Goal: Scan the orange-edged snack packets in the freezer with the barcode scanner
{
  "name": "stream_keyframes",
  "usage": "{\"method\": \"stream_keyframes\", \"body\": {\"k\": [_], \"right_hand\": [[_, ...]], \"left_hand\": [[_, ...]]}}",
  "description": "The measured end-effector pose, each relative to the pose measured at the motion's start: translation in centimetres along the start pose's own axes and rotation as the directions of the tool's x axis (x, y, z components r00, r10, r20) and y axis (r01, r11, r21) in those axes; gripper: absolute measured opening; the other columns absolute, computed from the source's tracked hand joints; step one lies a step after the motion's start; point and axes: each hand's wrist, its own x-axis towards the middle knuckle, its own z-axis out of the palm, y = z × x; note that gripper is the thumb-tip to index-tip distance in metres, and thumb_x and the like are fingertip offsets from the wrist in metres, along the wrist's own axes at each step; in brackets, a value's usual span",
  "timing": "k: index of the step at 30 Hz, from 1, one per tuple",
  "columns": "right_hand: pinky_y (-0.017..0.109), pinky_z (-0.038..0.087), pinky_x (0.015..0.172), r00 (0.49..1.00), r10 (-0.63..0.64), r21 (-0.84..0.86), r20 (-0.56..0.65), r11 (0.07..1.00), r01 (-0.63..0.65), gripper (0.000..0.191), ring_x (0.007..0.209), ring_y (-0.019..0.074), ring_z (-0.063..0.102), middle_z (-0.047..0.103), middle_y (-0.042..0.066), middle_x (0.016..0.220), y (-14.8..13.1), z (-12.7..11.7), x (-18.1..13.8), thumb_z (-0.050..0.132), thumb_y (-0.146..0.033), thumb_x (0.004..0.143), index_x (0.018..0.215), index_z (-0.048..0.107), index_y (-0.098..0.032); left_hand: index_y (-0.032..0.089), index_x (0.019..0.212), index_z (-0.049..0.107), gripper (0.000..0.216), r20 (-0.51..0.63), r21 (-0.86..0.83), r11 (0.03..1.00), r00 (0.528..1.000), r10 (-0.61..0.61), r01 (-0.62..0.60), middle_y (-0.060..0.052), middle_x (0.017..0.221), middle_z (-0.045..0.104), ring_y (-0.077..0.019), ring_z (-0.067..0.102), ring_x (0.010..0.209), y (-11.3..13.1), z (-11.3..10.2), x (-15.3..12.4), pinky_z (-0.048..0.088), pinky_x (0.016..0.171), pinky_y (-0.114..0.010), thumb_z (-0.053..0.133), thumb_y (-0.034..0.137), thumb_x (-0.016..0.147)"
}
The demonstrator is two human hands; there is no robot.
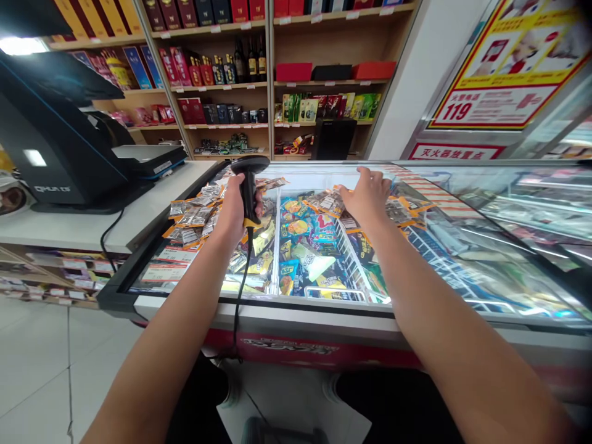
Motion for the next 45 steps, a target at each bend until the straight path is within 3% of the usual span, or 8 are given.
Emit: {"method": "stream_keyframes", "body": {"k": [4,7,9,15,19,22,31,45], "right_hand": [[0.048,0.049,0.107,0.967,-0.193,0.191,0.167,0.968,0.160,0.031,0.127,0.0343,0.061,0.067,0.020,0.134,-4.4,0.1,-3.1,0.067,-0.032,0.100,0.126,0.070,-0.015],[0.038,0.055,0.093,0.780,-0.322,0.427,0.536,0.901,0.078,0.039,0.104,0.0272,0.072,0.077,0.015,0.116,-9.1,1.7,-7.2,0.057,-0.049,0.107,0.111,0.078,-0.016],[0.040,0.052,0.099,0.706,-0.397,0.424,0.586,0.893,0.149,0.044,0.113,0.0295,0.070,0.077,0.014,0.119,-11.6,3.2,-9.8,0.058,-0.056,0.105,0.111,0.080,-0.018],[0.049,0.047,0.105,0.774,-0.232,0.305,0.589,0.951,0.053,0.037,0.126,0.0364,0.064,0.073,0.015,0.129,-13.2,5.2,-12.0,0.075,-0.047,0.094,0.118,0.075,-0.019],[0.032,0.054,0.083,0.782,-0.133,0.567,0.609,0.762,-0.312,0.017,0.095,0.0222,0.072,0.078,0.010,0.109,-11.4,3.4,-9.5,0.070,-0.030,0.096,0.107,0.071,-0.017],[0.027,0.051,0.073,0.846,-0.009,0.653,0.533,0.640,-0.405,0.012,0.079,0.0165,0.068,0.076,0.006,0.097,-9.7,2.3,-7.1,0.070,-0.025,0.094,0.101,0.071,-0.016],[0.025,0.033,0.053,0.925,0.120,0.752,0.360,0.550,-0.364,0.020,0.053,0.0099,0.038,0.048,-0.006,0.063,-4.7,2.0,-3.2,0.072,-0.034,0.092,0.079,0.069,-0.019],[0.028,0.038,0.056,0.945,0.100,0.675,0.311,0.677,-0.294,0.021,0.056,0.0134,0.043,0.049,-0.004,0.062,-4.1,2.2,-2.2,0.069,-0.038,0.091,0.081,0.070,-0.019]], "left_hand": [[0.023,0.084,0.051,0.040,-0.103,-0.080,0.993,0.992,0.074,-0.082,0.004,0.057,0.055,-0.0093,0.046,0.038,0.8,-0.7,0.4,0.038,0.038,-0.021,0.053,0.060,0.099],[0.023,0.083,0.051,0.040,-0.130,-0.086,0.991,0.988,0.089,-0.100,0.004,0.058,0.055,-0.0091,0.047,0.038,0.8,-0.9,0.6,0.037,0.038,-0.022,0.051,0.059,0.100],[0.023,0.082,0.050,0.041,-0.127,-0.091,0.990,0.988,0.092,-0.104,0.004,0.058,0.055,-0.0091,0.046,0.038,0.6,-0.8,0.6,0.036,0.038,-0.022,0.052,0.059,0.100],[0.022,0.082,0.051,0.041,-0.099,-0.065,0.993,0.991,0.090,-0.096,0.003,0.058,0.055,-0.0093,0.046,0.038,0.1,-0.6,0.7,0.035,0.037,-0.021,0.055,0.060,0.099],[0.022,0.084,0.053,0.039,-0.056,-0.037,0.995,0.994,0.089,-0.091,0.004,0.058,0.054,-0.0092,0.045,0.037,0.1,-0.5,0.6,0.035,0.037,-0.022,0.050,0.056,0.101],[0.021,0.087,0.055,0.037,0.029,0.020,0.999,0.999,0.032,-0.033,0.004,0.059,0.055,-0.0097,0.045,0.036,0.0,-0.3,0.3,0.036,0.037,-0.022,0.052,0.056,0.100],[0.021,0.086,0.055,0.031,0.456,0.443,0.893,0.877,-0.150,-0.078,0.000,0.063,0.059,-0.0115,0.050,0.039,-1.3,-0.4,-1.1,0.035,0.040,-0.024,0.056,0.051,0.091],[0.021,0.082,0.052,0.031,0.399,0.465,0.884,0.902,-0.165,-0.044,0.001,0.060,0.057,-0.0112,0.047,0.038,-1.2,-0.1,-1.2,0.034,0.039,-0.024,0.053,0.051,0.091]]}}
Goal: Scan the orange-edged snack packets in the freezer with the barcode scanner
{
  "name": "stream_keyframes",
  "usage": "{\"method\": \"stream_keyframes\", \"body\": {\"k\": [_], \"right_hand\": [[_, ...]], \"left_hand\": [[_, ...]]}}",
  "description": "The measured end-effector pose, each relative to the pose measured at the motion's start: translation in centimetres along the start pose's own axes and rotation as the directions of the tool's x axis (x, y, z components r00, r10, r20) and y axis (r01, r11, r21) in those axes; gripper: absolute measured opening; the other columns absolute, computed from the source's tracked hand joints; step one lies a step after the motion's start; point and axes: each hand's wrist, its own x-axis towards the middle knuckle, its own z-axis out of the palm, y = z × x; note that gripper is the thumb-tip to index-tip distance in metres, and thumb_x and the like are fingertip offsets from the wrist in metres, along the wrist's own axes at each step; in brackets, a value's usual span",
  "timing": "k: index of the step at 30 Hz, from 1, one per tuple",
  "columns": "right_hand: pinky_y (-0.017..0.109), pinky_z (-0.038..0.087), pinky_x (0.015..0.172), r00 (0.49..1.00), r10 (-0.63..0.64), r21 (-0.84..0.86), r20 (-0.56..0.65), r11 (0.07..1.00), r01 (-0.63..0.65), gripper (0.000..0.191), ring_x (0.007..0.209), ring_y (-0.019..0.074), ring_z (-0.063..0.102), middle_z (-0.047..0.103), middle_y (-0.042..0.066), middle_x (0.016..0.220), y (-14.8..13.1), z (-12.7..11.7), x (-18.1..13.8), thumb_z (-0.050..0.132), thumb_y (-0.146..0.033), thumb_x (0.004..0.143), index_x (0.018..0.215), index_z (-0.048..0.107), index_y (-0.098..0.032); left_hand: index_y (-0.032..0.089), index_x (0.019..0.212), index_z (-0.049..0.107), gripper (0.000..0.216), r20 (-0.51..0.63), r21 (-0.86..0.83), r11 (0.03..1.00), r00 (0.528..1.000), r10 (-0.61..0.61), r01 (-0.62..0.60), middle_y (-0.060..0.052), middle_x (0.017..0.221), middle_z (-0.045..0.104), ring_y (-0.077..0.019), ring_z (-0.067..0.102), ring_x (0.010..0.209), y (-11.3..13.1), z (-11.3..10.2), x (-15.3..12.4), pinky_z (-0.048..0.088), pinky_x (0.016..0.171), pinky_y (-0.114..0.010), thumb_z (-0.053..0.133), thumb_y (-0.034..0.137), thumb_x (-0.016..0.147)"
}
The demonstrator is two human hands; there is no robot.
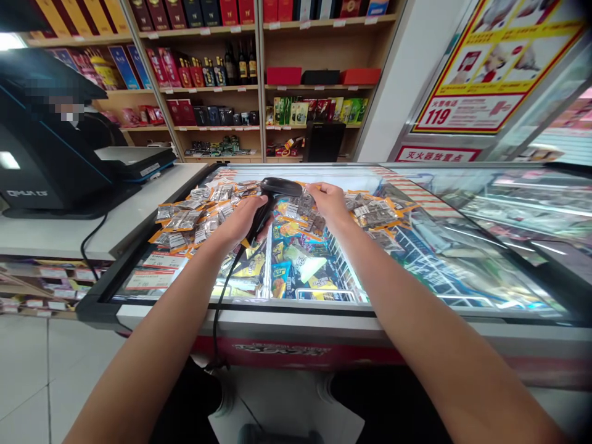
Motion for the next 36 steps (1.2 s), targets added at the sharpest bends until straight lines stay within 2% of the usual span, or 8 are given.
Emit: {"method": "stream_keyframes", "body": {"k": [6,9,12,15,18,25,32,36], "right_hand": [[0.042,0.051,0.087,0.979,-0.180,-0.530,-0.101,0.842,0.100,0.026,0.092,0.0289,0.067,0.072,0.010,0.093,1.0,-2.4,0.8,0.072,-0.032,0.091,0.112,0.072,-0.016],[0.057,0.044,0.104,0.936,-0.328,-0.732,-0.127,0.668,0.135,0.050,0.129,0.0410,0.055,0.064,0.024,0.134,0.7,-2.9,0.2,0.077,-0.034,0.090,0.134,0.065,-0.013],[0.057,0.041,0.109,0.902,-0.431,-0.715,-0.005,0.633,0.299,0.045,0.138,0.0413,0.049,0.058,0.024,0.144,-0.6,-1.3,-1.4,0.074,-0.037,0.094,0.133,0.066,-0.015],[0.045,0.050,0.097,0.901,-0.312,-0.491,0.300,0.760,0.426,0.021,0.110,0.0320,0.066,0.074,0.015,0.113,-2.1,2.6,-4.2,0.066,-0.036,0.101,0.111,0.075,-0.020],[0.041,0.053,0.085,0.786,-0.037,-0.399,0.618,0.846,0.354,0.034,0.094,0.0296,0.070,0.077,0.013,0.102,-2.9,7.0,-7.4,0.064,-0.050,0.102,0.089,0.075,-0.021],[0.056,0.044,0.101,0.835,-0.021,-0.608,0.550,0.675,0.418,0.044,0.127,0.0453,0.057,0.070,0.019,0.126,-2.0,12.2,-10.6,0.074,-0.066,0.088,0.091,0.075,-0.022],[0.035,0.051,0.077,0.780,0.155,-0.255,0.606,0.967,0.007,0.027,0.088,0.0265,0.071,0.077,0.009,0.090,-3.0,8.4,-7.9,0.083,-0.044,0.087,0.086,0.070,-0.020],[0.030,0.050,0.073,0.825,0.216,0.009,0.523,0.966,-0.258,0.018,0.072,0.0177,0.068,0.073,0.003,0.084,-3.7,5.0,-5.7,0.080,-0.034,0.090,0.089,0.068,-0.020]], "left_hand": [[0.021,0.091,0.055,0.032,-0.264,-0.221,0.970,0.964,0.039,-0.100,0.003,0.060,0.056,-0.0108,0.046,0.037,0.3,-0.7,0.8,0.034,0.038,-0.024,0.050,0.052,0.096],[0.021,0.088,0.054,0.034,-0.426,-0.255,0.953,0.904,0.043,-0.166,0.004,0.060,0.056,-0.0093,0.045,0.037,0.6,-1.6,1.0,0.035,0.039,-0.023,0.049,0.052,0.100],[0.022,0.083,0.052,0.036,-0.523,-0.244,0.950,0.851,0.042,-0.196,0.004,0.059,0.055,-0.0090,0.046,0.037,0.7,-2.4,1.1,0.034,0.039,-0.023,0.049,0.054,0.101],[0.023,0.080,0.050,0.038,-0.576,-0.221,0.950,0.815,0.055,-0.221,0.004,0.061,0.056,-0.0097,0.048,0.039,0.5,-2.7,1.2,0.035,0.040,-0.024,0.052,0.056,0.100],[0.023,0.079,0.051,0.038,-0.592,-0.216,0.947,0.803,0.065,-0.236,0.003,0.061,0.055,-0.0099,0.048,0.041,0.4,-2.6,1.3,0.036,0.041,-0.024,0.053,0.054,0.101],[0.022,0.080,0.052,0.036,-0.568,-0.193,0.953,0.819,0.085,-0.233,0.003,0.058,0.052,-0.0107,0.047,0.041,0.8,-2.0,1.0,0.037,0.042,-0.023,0.046,0.048,0.105],[0.021,0.082,0.054,0.032,-0.574,-0.215,0.952,0.817,0.056,-0.216,0.004,0.057,0.053,-0.0110,0.047,0.038,0.8,-2.0,1.0,0.034,0.040,-0.024,0.049,0.045,0.103],[0.021,0.082,0.053,0.033,-0.480,-0.268,0.944,0.876,0.041,-0.191,0.003,0.059,0.055,-0.0100,0.047,0.037,0.9,-1.9,1.0,0.036,0.040,-0.023,0.046,0.046,0.103]]}}
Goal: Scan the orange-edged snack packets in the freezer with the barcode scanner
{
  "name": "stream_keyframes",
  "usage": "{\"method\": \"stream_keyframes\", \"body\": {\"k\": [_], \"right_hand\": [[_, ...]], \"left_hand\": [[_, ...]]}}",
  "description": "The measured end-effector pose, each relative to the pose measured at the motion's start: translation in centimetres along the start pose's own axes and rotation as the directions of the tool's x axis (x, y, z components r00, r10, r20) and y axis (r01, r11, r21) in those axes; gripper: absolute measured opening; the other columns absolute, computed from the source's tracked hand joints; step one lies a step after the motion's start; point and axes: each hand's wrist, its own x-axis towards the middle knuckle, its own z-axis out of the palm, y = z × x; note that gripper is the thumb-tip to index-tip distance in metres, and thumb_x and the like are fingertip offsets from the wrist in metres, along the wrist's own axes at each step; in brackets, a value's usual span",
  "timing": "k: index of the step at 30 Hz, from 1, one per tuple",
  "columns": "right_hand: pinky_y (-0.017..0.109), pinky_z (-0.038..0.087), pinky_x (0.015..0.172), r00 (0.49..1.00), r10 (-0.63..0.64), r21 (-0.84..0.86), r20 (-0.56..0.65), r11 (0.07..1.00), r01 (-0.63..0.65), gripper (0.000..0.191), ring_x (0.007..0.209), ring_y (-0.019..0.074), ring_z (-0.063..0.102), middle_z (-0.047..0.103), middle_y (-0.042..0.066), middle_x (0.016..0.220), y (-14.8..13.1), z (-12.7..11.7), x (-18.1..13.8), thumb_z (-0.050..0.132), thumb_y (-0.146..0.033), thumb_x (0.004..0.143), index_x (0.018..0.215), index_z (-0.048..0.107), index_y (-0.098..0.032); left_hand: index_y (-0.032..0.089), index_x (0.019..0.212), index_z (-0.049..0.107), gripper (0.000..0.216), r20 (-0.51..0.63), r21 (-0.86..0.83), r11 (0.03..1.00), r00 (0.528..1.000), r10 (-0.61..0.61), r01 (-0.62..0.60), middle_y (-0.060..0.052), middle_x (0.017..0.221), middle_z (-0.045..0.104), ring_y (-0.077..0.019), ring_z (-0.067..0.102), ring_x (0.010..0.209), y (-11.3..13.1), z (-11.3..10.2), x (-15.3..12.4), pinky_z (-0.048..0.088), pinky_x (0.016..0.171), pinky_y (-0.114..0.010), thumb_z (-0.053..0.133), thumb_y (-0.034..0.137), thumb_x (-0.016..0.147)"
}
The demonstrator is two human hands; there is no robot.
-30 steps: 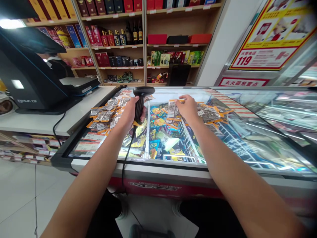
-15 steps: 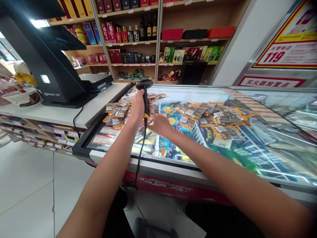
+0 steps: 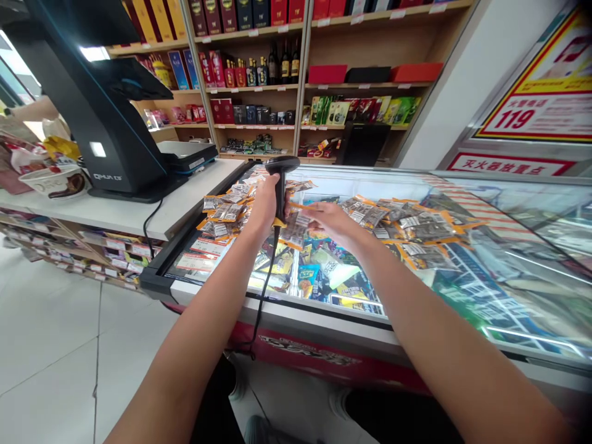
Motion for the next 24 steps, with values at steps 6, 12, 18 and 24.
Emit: {"method": "stream_keyframes", "body": {"k": [6,12,18,24], "right_hand": [[0.025,0.042,0.064,0.967,-0.024,0.107,-0.253,0.993,0.052,0.012,0.070,0.0142,0.066,0.070,-0.001,0.082,-0.5,-3.4,0.9,0.071,-0.033,0.091,0.090,0.067,-0.022],[0.022,0.038,0.056,0.940,-0.021,0.153,-0.339,0.985,0.077,0.012,0.066,0.0120,0.063,0.067,-0.003,0.079,-0.4,-5.0,1.3,0.072,-0.033,0.087,0.086,0.066,-0.022],[0.022,0.042,0.053,0.915,0.003,0.220,-0.404,0.971,0.094,0.012,0.059,0.0117,0.059,0.064,-0.004,0.072,0.2,-6.6,2.2,0.074,-0.029,0.083,0.083,0.064,-0.023],[0.023,0.041,0.052,0.876,0.000,0.243,-0.483,0.961,0.134,0.011,0.058,0.0123,0.058,0.064,-0.003,0.071,0.1,-7.8,2.6,0.071,-0.031,0.085,0.082,0.063,-0.023]], "left_hand": [[0.021,0.089,0.056,0.034,0.183,-0.007,0.997,0.980,-0.079,0.081,0.003,0.061,0.055,-0.0099,0.047,0.037,-0.6,-0.2,0.0,0.037,0.039,-0.022,0.050,0.053,0.096],[0.021,0.083,0.053,0.033,0.348,0.132,0.989,0.932,-0.107,0.064,0.002,0.063,0.055,-0.0096,0.046,0.038,-1.1,-0.7,-0.2,0.035,0.038,-0.022,0.049,0.052,0.093],[0.021,0.086,0.056,0.034,0.459,0.269,0.955,0.855,-0.241,0.125,0.001,0.064,0.056,-0.0109,0.045,0.039,-0.4,-0.9,-1.0,0.034,0.038,-0.023,0.054,0.054,0.089],[0.021,0.073,0.057,0.045,0.518,0.426,0.886,0.754,-0.404,0.182,-0.002,0.061,0.054,-0.0122,0.045,0.040,-0.3,-1.4,-1.4,0.034,0.036,-0.025,0.053,0.062,0.090]]}}
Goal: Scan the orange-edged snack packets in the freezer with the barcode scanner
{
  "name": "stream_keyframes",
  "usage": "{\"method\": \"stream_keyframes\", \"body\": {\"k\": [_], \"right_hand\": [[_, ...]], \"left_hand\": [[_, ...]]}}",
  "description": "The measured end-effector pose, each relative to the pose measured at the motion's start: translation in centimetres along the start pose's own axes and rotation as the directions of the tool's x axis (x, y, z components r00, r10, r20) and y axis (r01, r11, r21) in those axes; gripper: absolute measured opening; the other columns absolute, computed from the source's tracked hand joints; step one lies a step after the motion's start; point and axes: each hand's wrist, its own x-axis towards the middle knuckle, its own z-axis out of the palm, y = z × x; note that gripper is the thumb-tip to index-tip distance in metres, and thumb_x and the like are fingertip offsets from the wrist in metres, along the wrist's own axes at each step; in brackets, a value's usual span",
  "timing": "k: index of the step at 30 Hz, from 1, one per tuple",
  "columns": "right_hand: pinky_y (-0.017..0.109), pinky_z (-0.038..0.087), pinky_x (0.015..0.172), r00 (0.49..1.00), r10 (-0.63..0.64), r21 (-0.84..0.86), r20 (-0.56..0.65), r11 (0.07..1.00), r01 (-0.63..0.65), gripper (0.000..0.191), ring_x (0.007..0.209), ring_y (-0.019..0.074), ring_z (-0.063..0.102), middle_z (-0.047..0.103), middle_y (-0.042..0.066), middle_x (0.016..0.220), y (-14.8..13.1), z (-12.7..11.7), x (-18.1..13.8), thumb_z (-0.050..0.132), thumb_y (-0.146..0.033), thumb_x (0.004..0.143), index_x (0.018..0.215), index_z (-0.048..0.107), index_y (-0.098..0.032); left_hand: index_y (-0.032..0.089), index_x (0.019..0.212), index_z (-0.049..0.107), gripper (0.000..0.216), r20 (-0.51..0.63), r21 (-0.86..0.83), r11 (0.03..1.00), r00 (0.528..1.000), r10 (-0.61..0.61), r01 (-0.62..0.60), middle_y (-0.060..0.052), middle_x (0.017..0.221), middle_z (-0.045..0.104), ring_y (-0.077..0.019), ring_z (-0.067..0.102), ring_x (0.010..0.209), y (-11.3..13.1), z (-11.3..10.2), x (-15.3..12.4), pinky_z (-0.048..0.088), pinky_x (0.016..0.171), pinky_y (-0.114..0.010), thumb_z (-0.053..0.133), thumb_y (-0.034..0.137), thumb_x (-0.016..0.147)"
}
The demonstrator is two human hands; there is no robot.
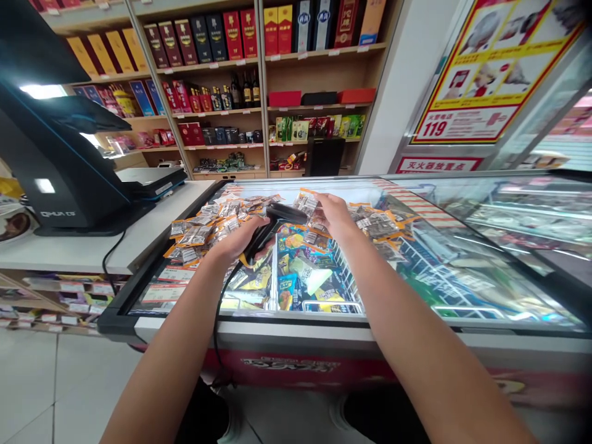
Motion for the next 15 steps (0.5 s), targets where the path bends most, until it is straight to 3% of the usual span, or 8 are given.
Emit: {"method": "stream_keyframes", "body": {"k": [5,12,15], "right_hand": [[0.023,0.035,0.048,1.000,-0.001,0.016,-0.011,1.000,0.001,0.013,0.058,0.0126,0.055,0.061,-0.003,0.069,-0.4,-0.4,-0.2,0.071,-0.031,0.083,0.079,0.060,-0.023],[0.024,0.039,0.053,1.000,0.001,-0.027,-0.024,1.000,-0.002,0.013,0.060,0.0138,0.056,0.061,-0.002,0.071,-0.3,-0.3,0.2,0.068,-0.031,0.089,0.082,0.060,-0.024],[0.028,0.043,0.060,0.986,-0.127,-0.256,-0.109,0.962,0.096,0.017,0.065,0.0160,0.058,0.062,0.000,0.072,-0.2,-1.4,0.9,0.065,-0.031,0.096,0.082,0.059,-0.023]], "left_hand": [[0.021,0.071,0.059,0.045,0.052,0.034,0.999,0.999,0.007,-0.009,-0.004,0.061,0.054,-0.0126,0.045,0.042,-0.3,-0.2,0.3,0.035,0.039,-0.025,0.052,0.059,0.092],[0.021,0.070,0.060,0.050,0.068,0.039,0.999,0.997,-0.020,0.017,-0.005,0.053,0.053,-0.0140,0.044,0.039,-0.8,-0.5,0.6,0.034,0.038,-0.026,0.053,0.066,0.090],[0.021,0.073,0.057,0.046,-0.037,-0.054,0.998,0.999,0.016,-0.018,-0.003,0.055,0.054,-0.0129,0.044,0.037,-0.5,-0.2,0.9,0.033,0.036,-0.025,0.054,0.063,0.090]]}}
